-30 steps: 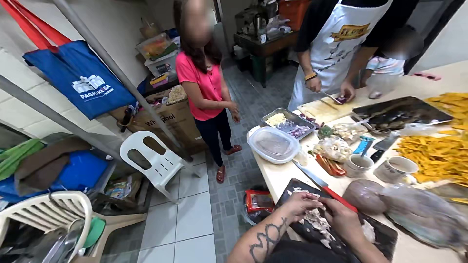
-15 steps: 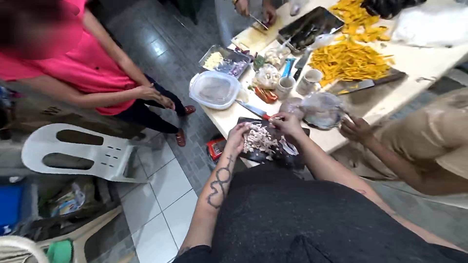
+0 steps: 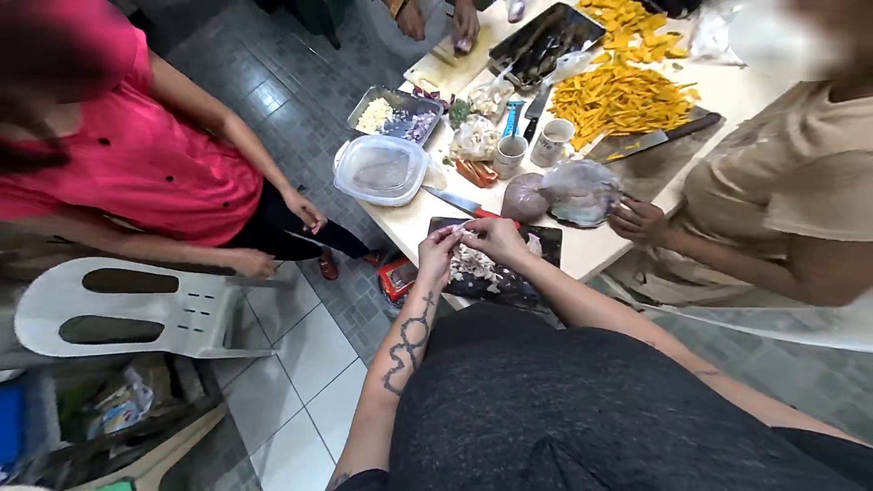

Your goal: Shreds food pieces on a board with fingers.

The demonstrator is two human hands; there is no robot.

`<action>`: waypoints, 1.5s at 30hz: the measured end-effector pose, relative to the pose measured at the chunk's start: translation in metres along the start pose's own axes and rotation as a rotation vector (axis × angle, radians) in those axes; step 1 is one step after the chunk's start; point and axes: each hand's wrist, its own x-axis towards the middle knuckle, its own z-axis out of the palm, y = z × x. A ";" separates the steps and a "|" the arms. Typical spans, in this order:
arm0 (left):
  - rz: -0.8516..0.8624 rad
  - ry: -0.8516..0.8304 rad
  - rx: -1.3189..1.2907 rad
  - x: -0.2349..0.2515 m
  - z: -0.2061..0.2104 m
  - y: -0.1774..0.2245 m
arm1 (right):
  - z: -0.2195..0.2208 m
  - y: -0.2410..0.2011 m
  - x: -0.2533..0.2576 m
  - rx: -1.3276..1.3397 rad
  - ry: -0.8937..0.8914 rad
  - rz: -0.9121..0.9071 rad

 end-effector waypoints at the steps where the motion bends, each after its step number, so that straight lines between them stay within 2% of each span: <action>1: 0.011 0.012 0.012 0.000 0.001 0.000 | 0.000 0.000 -0.001 -0.052 0.017 -0.055; 5: 0.046 0.031 0.102 0.001 -0.001 -0.002 | 0.004 -0.003 -0.005 -0.204 0.060 -0.176; 8: 0.028 0.003 0.195 -0.003 -0.003 0.006 | 0.005 -0.002 -0.008 -0.145 0.097 -0.180; 18: 0.069 -0.039 0.240 -0.007 -0.006 0.000 | 0.006 0.006 -0.008 -0.109 0.065 -0.168; 20: 0.070 -0.045 0.235 -0.008 -0.005 0.001 | 0.006 0.005 -0.008 -0.087 0.072 -0.145; 24: 0.062 -0.059 0.241 -0.013 -0.008 0.004 | -0.004 0.008 0.000 -0.051 0.051 0.032; 27: 0.076 -0.001 0.184 -0.014 -0.011 0.007 | -0.016 0.021 0.002 0.049 0.080 0.132; 30: 0.067 0.058 0.186 -0.013 -0.014 0.010 | -0.019 0.020 -0.001 0.230 0.015 0.209; 36: 0.026 0.124 0.026 -0.008 -0.008 0.017 | 0.004 0.010 -0.017 0.794 -0.085 0.331; 38: 0.018 0.111 -0.004 -0.010 -0.004 0.018 | 0.009 0.008 -0.021 0.848 -0.103 0.329; 42: 0.053 0.058 0.012 -0.009 0.002 0.006 | 0.020 0.012 -0.014 0.934 -0.026 0.232; 45: 0.071 0.044 0.032 -0.008 0.009 0.001 | 0.024 0.014 -0.008 0.798 0.089 0.133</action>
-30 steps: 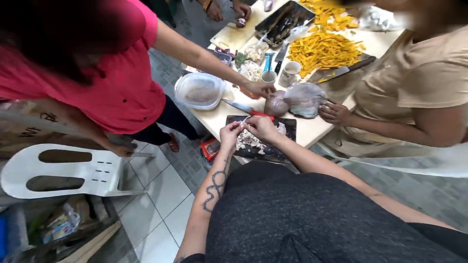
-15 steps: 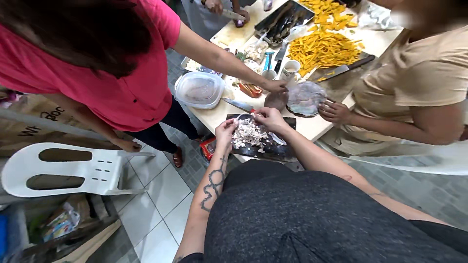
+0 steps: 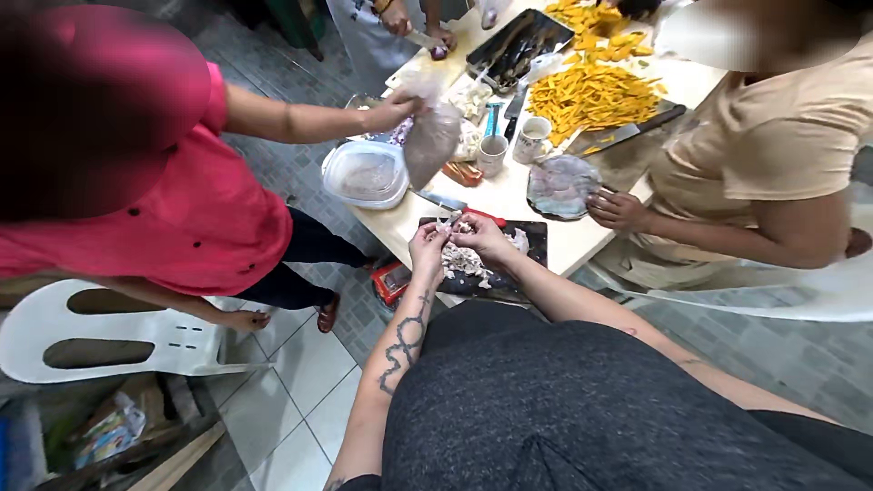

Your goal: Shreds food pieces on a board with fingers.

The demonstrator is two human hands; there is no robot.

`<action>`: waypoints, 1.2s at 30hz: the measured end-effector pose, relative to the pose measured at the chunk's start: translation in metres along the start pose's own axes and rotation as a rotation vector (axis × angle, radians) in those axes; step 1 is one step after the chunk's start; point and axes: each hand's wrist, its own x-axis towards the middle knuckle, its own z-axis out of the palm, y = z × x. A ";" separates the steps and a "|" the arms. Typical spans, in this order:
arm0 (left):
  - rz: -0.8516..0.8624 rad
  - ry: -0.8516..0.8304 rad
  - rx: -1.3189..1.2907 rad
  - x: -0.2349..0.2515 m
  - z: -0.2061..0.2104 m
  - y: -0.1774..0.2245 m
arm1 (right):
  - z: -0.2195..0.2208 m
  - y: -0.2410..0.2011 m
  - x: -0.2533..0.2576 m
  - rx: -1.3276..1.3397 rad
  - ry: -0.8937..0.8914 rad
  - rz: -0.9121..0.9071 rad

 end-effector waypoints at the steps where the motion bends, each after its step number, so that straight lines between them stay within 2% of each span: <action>1: 0.004 0.007 0.005 -0.001 0.001 0.000 | 0.000 -0.002 0.001 -0.080 0.024 -0.024; 4: 0.011 0.033 0.025 -0.001 0.002 0.000 | 0.000 -0.009 -0.002 -0.253 0.067 -0.027; 10: -0.006 0.083 0.048 0.006 -0.017 0.011 | -0.012 -0.003 -0.008 -0.200 0.129 0.015; 14: -0.027 -0.015 0.164 0.009 -0.039 0.024 | -0.034 -0.003 -0.007 -0.135 0.080 0.132; 20: -0.054 -0.158 0.241 -0.002 -0.032 0.023 | -0.029 -0.012 -0.002 -0.006 -0.004 0.117; 23: -0.045 -0.193 0.256 -0.008 -0.030 0.023 | -0.030 -0.017 0.003 -0.094 -0.058 0.055; 26: -0.052 -0.293 0.224 0.009 -0.018 0.007 | -0.025 -0.013 0.010 -0.323 -0.111 -0.001; 27: -0.060 -0.283 0.215 0.018 -0.013 -0.001 | -0.024 -0.008 0.013 -0.419 -0.090 -0.007; 30: -0.098 -0.037 0.118 0.039 -0.019 -0.018 | -0.032 0.010 0.013 -0.520 0.054 0.115; 33: -0.120 0.099 0.307 0.037 -0.051 -0.034 | -0.062 0.027 0.003 -0.553 0.106 0.249; 36: -0.189 -0.025 0.726 0.019 -0.062 -0.059 | -0.066 0.050 -0.010 -0.634 0.049 0.370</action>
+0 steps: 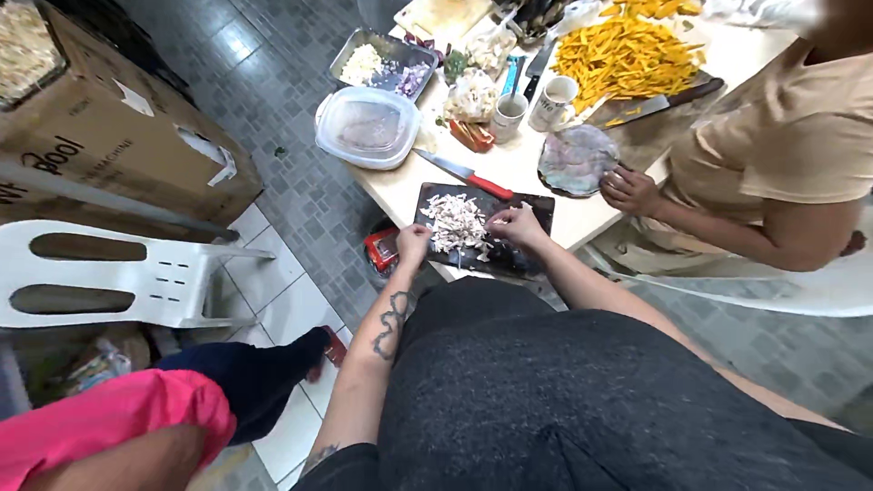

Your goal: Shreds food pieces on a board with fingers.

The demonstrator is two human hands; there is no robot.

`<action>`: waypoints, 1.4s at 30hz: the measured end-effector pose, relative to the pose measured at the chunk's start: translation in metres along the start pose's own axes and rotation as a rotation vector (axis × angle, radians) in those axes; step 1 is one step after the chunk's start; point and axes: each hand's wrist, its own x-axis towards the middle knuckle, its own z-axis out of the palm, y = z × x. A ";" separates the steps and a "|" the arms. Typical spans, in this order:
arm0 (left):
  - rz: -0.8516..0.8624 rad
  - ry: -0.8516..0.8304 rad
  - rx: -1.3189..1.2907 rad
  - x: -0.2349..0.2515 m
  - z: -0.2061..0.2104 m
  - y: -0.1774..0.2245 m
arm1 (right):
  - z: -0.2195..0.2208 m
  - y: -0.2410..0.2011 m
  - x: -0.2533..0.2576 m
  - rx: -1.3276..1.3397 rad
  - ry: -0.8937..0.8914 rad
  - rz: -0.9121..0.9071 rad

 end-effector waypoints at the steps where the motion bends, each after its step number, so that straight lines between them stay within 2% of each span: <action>1: 0.008 -0.061 0.141 0.001 0.011 -0.003 | 0.006 0.000 -0.003 -0.024 -0.034 0.026; 4: 0.079 -0.237 0.475 0.004 0.042 -0.002 | 0.020 -0.001 -0.008 -0.044 -0.103 0.078; 7: 0.181 -0.322 0.676 0.005 0.055 -0.006 | 0.022 0.007 -0.009 0.083 -0.151 0.141; 10: 0.241 -0.338 0.720 0.005 0.059 -0.011 | 0.015 -0.001 -0.018 0.189 -0.161 0.231; 14: 0.228 -0.342 0.736 0.006 0.067 -0.014 | 0.015 -0.006 -0.027 0.260 -0.097 0.284; 18: 0.250 -0.351 0.534 0.004 0.052 -0.018 | 0.017 -0.008 -0.031 0.296 -0.059 0.319; 22: 0.212 -0.064 0.158 -0.011 0.012 -0.044 | 0.015 -0.006 -0.033 0.318 -0.034 0.310; 24: 0.156 0.093 0.072 -0.014 -0.014 -0.070 | 0.013 -0.005 -0.035 0.338 -0.007 0.311; 26: 0.086 0.174 0.075 -0.003 -0.035 -0.098 | 0.012 -0.007 -0.038 0.363 0.021 0.320; 29: -0.027 0.104 0.060 0.031 -0.052 -0.125 | 0.014 -0.012 -0.043 0.380 0.053 0.339; 32: -0.170 -0.014 -0.292 0.066 -0.054 -0.141 | 0.018 -0.023 -0.045 0.490 0.081 0.381; 33: -0.207 0.014 -0.395 0.070 -0.055 -0.140 | 0.020 -0.025 -0.044 0.559 0.093 0.389; 35: -0.225 0.069 -0.366 0.074 -0.056 -0.128 | 0.020 -0.031 -0.044 0.714 0.082 0.381; 38: -0.034 0.020 -0.174 0.059 -0.054 -0.073 | 0.018 -0.040 -0.044 0.758 0.003 0.308; 42: 0.251 -0.306 -0.083 0.029 -0.020 0.005 | 0.024 -0.043 -0.035 0.614 -0.044 0.241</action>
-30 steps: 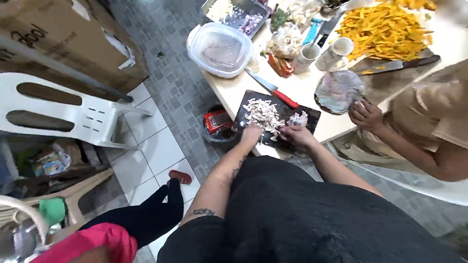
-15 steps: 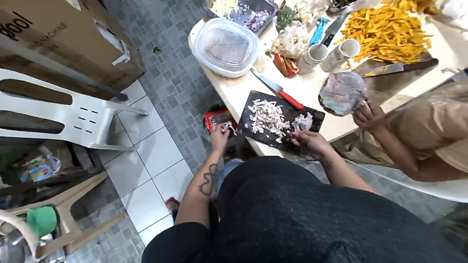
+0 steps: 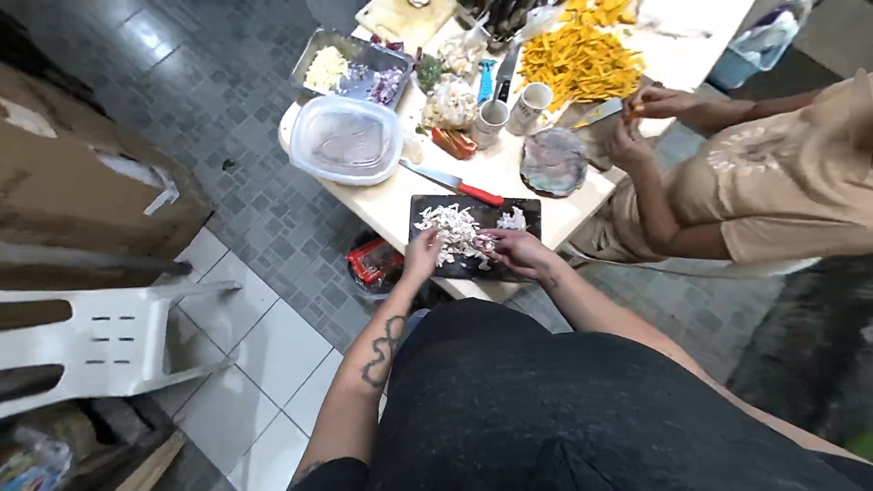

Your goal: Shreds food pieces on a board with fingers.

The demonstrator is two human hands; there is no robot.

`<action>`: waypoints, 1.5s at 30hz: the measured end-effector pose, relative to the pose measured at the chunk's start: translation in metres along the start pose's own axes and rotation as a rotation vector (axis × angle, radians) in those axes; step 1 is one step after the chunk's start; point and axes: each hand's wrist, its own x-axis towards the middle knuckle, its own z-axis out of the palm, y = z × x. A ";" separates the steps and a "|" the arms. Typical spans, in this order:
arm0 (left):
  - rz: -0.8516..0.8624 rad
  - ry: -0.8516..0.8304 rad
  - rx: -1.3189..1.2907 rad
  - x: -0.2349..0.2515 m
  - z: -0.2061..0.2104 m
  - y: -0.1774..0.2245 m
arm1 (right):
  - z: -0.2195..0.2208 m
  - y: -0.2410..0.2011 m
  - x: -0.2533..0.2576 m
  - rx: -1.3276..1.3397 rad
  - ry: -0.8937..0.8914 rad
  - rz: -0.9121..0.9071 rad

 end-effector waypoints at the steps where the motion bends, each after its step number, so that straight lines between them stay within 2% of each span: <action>1: 0.033 -0.077 0.022 0.002 0.011 0.013 | 0.005 0.000 0.002 -0.023 0.010 -0.024; 4: 0.084 -0.160 0.084 0.003 0.034 0.034 | 0.021 -0.002 0.004 -0.159 0.064 -0.093; 9: 0.122 -0.185 0.362 0.003 0.038 0.049 | 0.027 -0.011 0.008 -0.509 0.116 -0.163; 12: 0.082 -0.256 0.462 0.001 0.044 0.056 | 0.022 -0.006 0.016 -0.555 0.121 -0.170; 17: 0.019 -0.133 0.463 0.009 0.048 0.068 | 0.013 -0.017 0.020 -0.546 0.049 -0.144; 21: -0.030 -0.078 0.482 0.013 0.060 0.068 | 0.004 -0.015 0.024 -0.620 0.050 -0.256; 26: -0.111 0.006 0.520 0.016 0.073 0.069 | -0.002 -0.017 0.040 -0.705 0.028 -0.263; 30: -0.179 0.068 0.409 0.014 0.075 0.066 | -0.002 -0.024 0.045 -0.704 -0.006 -0.243; 33: -0.203 0.107 0.308 0.019 0.075 0.061 | -0.006 -0.015 0.068 -0.683 0.022 -0.247; 36: -0.223 0.099 0.331 0.028 0.066 0.052 | -0.008 -0.015 0.075 -0.632 0.043 -0.216; 41: -0.103 0.024 0.516 0.045 0.057 0.045 | -0.005 -0.007 0.078 -0.835 0.069 -0.189; 45: -0.003 -0.115 0.636 0.060 0.063 0.045 | -0.001 0.000 0.067 -0.954 0.023 -0.109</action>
